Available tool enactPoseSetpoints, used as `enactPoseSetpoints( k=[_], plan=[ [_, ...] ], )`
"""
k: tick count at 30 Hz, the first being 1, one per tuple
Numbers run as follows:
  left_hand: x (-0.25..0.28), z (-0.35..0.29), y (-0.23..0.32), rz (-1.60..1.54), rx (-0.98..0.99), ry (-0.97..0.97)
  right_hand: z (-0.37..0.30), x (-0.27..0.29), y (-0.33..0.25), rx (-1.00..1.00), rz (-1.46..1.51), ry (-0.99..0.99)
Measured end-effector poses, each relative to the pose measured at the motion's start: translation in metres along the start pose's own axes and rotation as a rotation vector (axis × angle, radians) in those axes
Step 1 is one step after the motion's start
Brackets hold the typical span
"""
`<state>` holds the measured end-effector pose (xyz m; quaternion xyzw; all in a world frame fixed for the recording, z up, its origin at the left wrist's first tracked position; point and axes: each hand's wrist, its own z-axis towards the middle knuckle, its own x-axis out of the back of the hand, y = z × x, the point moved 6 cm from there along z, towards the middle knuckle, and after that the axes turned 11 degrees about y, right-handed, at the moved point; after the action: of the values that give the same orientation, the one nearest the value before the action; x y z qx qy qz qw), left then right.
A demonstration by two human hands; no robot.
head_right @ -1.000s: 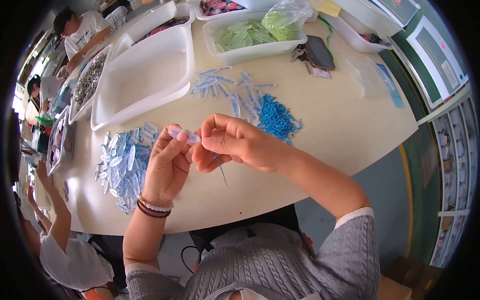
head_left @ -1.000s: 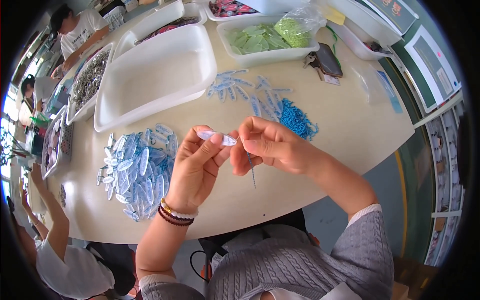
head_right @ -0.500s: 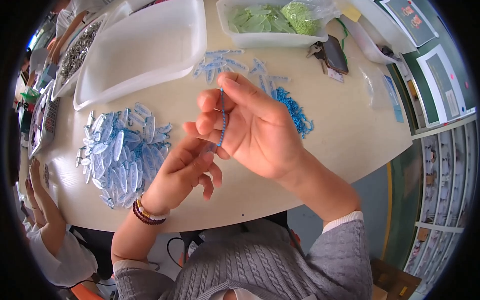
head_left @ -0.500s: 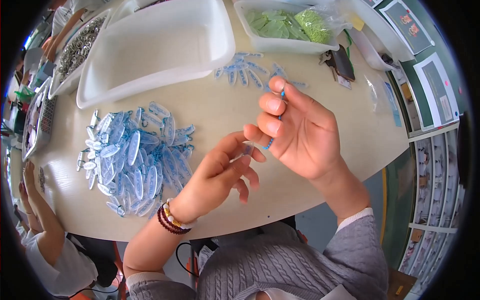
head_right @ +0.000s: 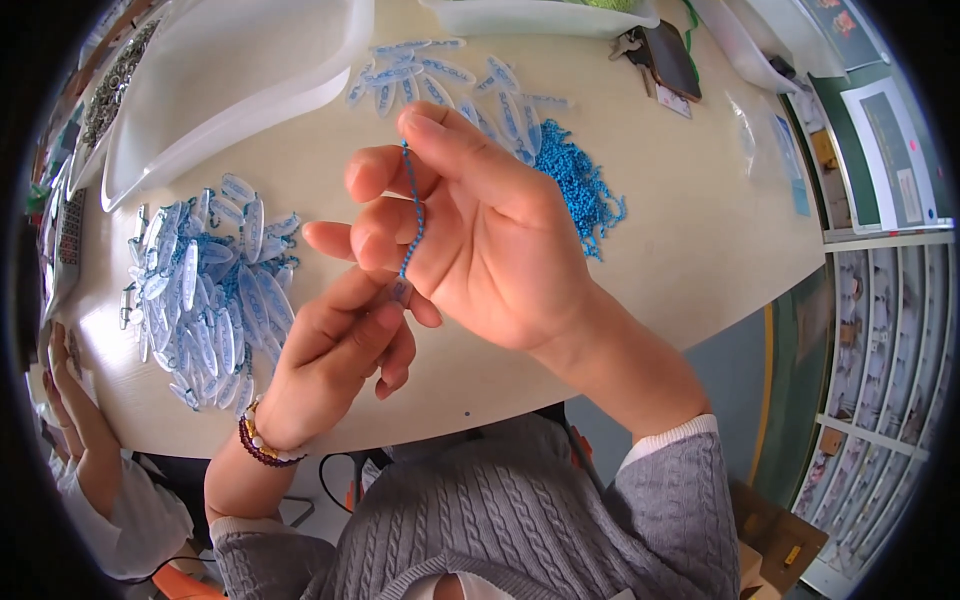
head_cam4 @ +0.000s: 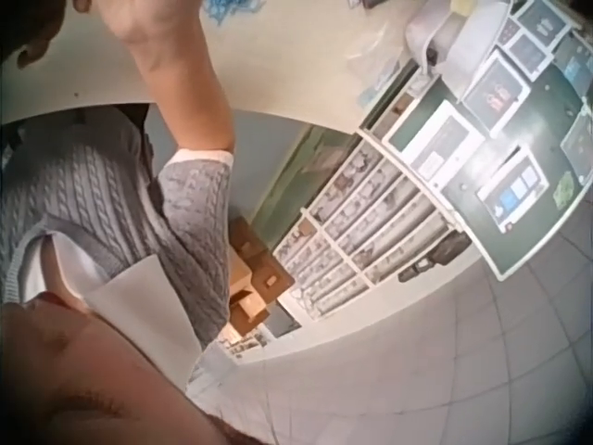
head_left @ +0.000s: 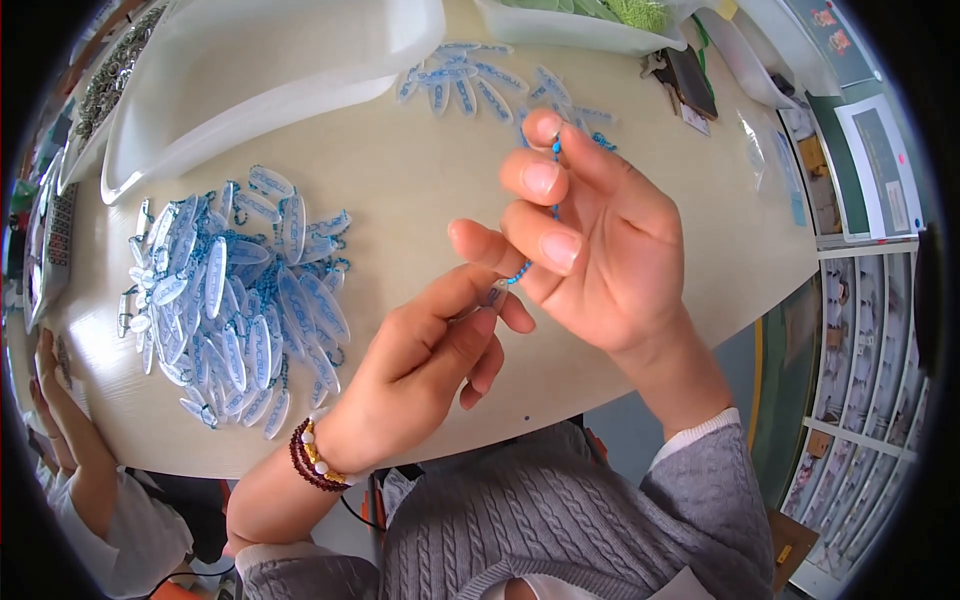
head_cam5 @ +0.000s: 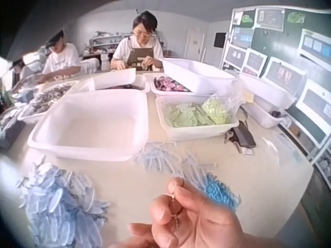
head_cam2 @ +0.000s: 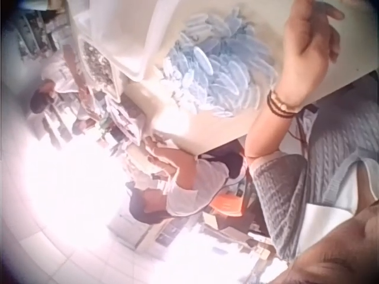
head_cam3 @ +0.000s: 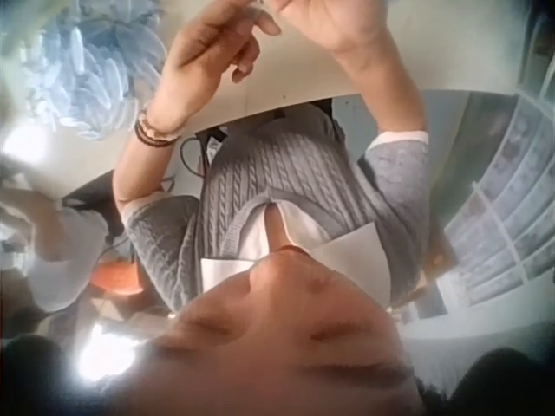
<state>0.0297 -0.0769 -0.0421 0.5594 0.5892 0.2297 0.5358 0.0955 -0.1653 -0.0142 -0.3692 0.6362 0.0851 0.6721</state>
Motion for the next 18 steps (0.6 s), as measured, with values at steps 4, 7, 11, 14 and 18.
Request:
enactPoseSetpoints(
  k=[4,7,11,14,18],
  plan=[
    [0.0002,0.0017,-0.0048,0.008,0.000,-0.010,-0.0017,-0.0005,-0.0005,0.000,0.002,-0.048],
    [-0.0006,0.0011,-0.0059,0.027,0.004,0.004,-0.0009,-0.0004,0.0005,0.007,0.013,-0.064],
    [-0.0008,0.0015,-0.0049,0.047,0.021,0.007,-0.0006,0.0008,0.0012,0.020,0.013,-0.081],
    [-0.0012,0.0023,-0.0056,0.031,-0.004,-0.001,-0.0017,0.0015,0.0010,0.032,0.012,-0.071],
    [0.0010,0.0023,-0.0064,0.004,-0.015,0.023,-0.0017,0.0023,0.0022,0.030,-0.011,-0.077]
  ],
)
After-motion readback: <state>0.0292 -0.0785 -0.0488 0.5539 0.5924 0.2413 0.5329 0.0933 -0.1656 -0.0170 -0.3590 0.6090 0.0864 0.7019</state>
